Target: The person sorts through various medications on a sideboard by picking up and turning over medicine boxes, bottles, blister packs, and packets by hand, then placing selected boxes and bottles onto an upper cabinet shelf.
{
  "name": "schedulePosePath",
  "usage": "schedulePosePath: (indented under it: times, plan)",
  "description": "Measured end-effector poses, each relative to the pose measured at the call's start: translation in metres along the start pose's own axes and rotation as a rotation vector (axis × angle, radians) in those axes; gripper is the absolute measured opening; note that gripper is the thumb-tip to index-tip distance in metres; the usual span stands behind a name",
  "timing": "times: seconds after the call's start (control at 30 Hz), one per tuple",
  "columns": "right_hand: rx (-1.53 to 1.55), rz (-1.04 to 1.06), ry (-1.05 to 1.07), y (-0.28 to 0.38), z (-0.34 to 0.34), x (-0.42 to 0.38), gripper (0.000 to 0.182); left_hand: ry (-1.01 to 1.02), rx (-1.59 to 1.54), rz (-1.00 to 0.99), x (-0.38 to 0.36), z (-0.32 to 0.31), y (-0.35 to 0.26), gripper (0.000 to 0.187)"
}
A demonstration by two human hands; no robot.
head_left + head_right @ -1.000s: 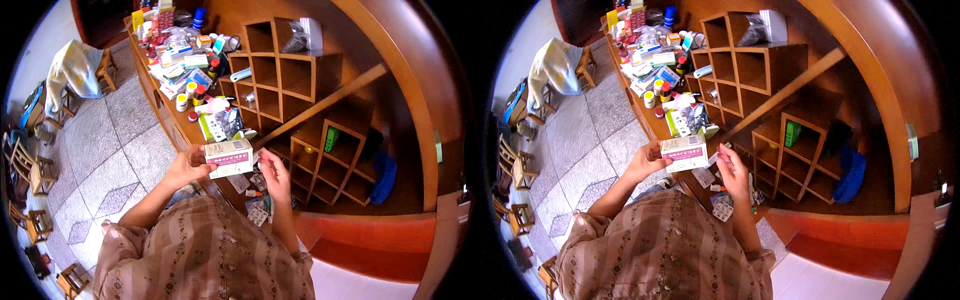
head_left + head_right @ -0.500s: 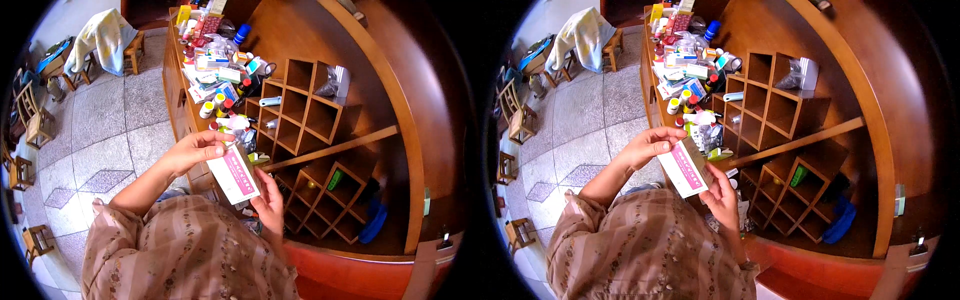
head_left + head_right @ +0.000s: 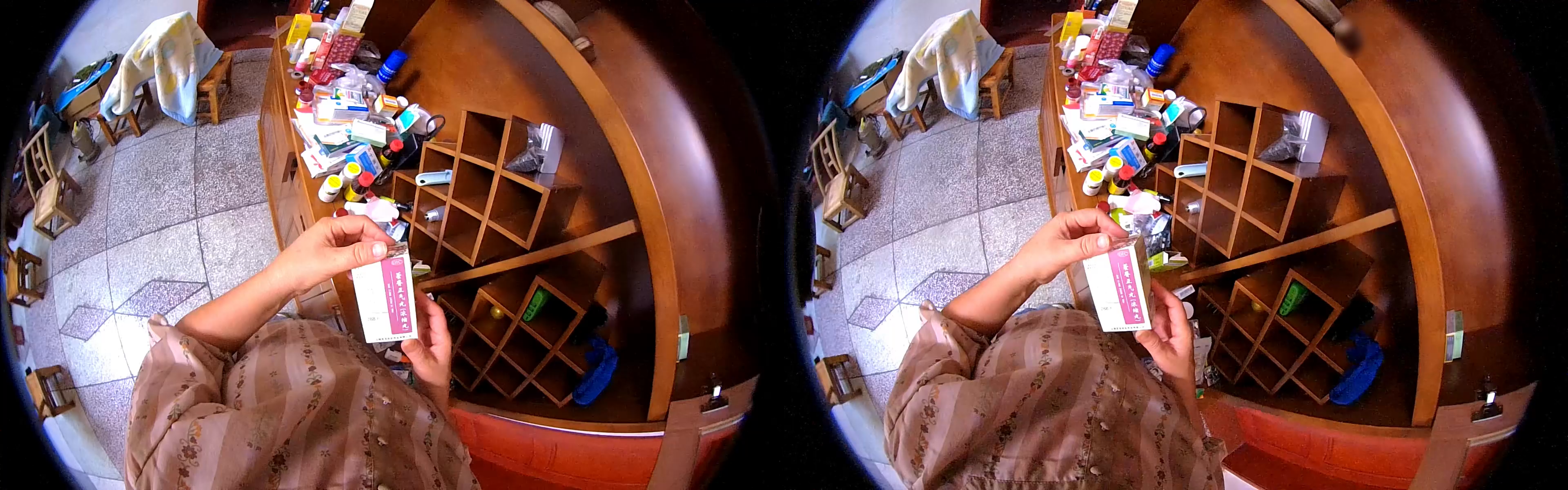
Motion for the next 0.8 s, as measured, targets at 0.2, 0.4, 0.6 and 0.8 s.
schedulePosePath:
  times: [0.2, 0.4, 0.6, 0.8]
  plan:
    - [0.014, -0.026, -0.014, 0.001, -0.004, -0.005, 0.071, -0.004, 0.054, 0.017, 0.003, -0.001, 0.001, 0.033]
    - [0.028, -0.059, -0.024, -0.003, -0.008, -0.009, 0.073, 0.005, 0.111, 0.013, 0.002, 0.001, 0.001, 0.039]
    - [0.024, -0.077, -0.007, -0.006, -0.014, -0.01, 0.076, -0.009, 0.108, 0.011, -0.004, 0.002, -0.003, 0.043]
    - [0.014, -0.066, 0.021, -0.007, -0.022, -0.008, 0.082, -0.05, 0.113, 0.035, -0.008, 0.005, -0.003, 0.048]
Point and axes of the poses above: each hand's wrist, its own x-axis towards the middle knuckle, its own z-axis out of the back of the hand, y = z × x, the point moved 1 cm from there along x, towards the middle knuckle, and after that the axes turned 9 degrees about -y, right-handed, at the moved point
